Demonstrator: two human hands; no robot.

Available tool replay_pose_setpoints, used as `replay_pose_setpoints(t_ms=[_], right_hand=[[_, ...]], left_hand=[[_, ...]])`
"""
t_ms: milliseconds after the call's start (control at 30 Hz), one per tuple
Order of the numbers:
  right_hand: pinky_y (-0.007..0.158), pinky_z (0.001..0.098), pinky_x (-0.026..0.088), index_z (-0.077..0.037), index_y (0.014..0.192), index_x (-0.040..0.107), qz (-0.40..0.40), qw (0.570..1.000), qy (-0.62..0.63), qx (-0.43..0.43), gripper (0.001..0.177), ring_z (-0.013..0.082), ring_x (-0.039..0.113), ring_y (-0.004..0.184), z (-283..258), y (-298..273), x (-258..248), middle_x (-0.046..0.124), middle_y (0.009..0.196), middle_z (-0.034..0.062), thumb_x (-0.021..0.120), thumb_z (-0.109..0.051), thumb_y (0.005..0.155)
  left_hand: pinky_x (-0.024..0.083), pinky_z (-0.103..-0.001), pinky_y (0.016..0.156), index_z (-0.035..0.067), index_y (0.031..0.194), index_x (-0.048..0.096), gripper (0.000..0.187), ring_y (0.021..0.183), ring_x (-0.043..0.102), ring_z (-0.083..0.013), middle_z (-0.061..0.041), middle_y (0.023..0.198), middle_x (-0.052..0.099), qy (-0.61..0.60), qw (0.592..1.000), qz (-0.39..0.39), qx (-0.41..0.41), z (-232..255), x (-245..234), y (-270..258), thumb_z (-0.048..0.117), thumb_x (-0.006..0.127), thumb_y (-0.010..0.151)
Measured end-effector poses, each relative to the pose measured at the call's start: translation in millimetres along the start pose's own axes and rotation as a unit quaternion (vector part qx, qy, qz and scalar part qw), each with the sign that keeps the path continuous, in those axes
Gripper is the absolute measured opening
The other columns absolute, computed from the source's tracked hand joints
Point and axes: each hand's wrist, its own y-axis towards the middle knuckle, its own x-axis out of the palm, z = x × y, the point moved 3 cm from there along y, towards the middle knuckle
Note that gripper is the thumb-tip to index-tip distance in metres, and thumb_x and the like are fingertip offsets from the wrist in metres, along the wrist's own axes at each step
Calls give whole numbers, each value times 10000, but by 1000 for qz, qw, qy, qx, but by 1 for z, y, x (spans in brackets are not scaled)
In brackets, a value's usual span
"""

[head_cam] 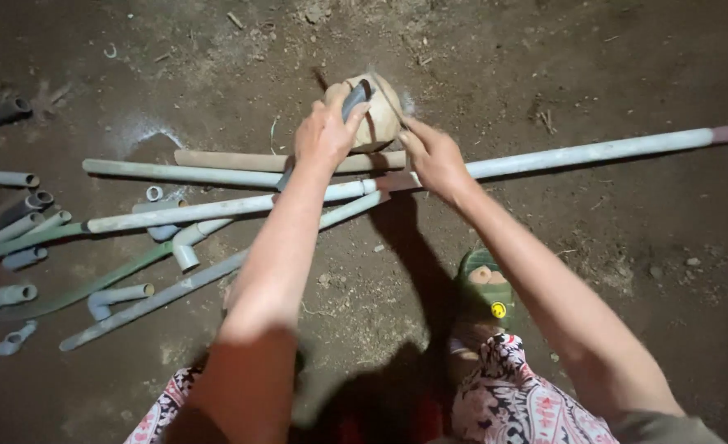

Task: The person sits on the ground and uses a hand saw to cut a short gray pipe segment that is resting on a coconut. After cutting, the person picks up a green pipe and a gray pipe and attempts to fit them together.

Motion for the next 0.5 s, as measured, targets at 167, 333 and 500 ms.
replay_pose_setpoints(t_ms=[167, 333, 500], right_hand=[[338, 241, 393, -43, 1252, 529, 81, 950, 241, 181, 402, 109, 472, 461, 28, -80, -10, 489, 581, 49, 556, -266, 918], [323, 241, 334, 23, 962, 569, 78, 923, 325, 193, 169, 95, 388, 371, 6, -107, -29, 400, 497, 16, 565, -106, 855], [421, 301, 417, -83, 920, 475, -4, 925, 347, 153, 50, 142, 453, 515, -78, -154, -66, 472, 623, 38, 452, -112, 954]], left_hand=[[458, -511, 884, 273, 1350, 394, 534, 1027, 599, -399, -176, 1080, 569, -28, 996, -75, 29, -16, -18, -41, 595, 348, 925], [476, -488, 857, 307, 1341, 381, 474, 990, 619, -370, -145, 1035, 588, 13, 997, -15, 77, -33, -76, -75, 556, 382, 939], [504, -465, 742, 291, 1345, 414, 512, 797, 592, -295, -125, 891, 590, 88, 991, 37, 94, -31, -150, -110, 579, 318, 933]])
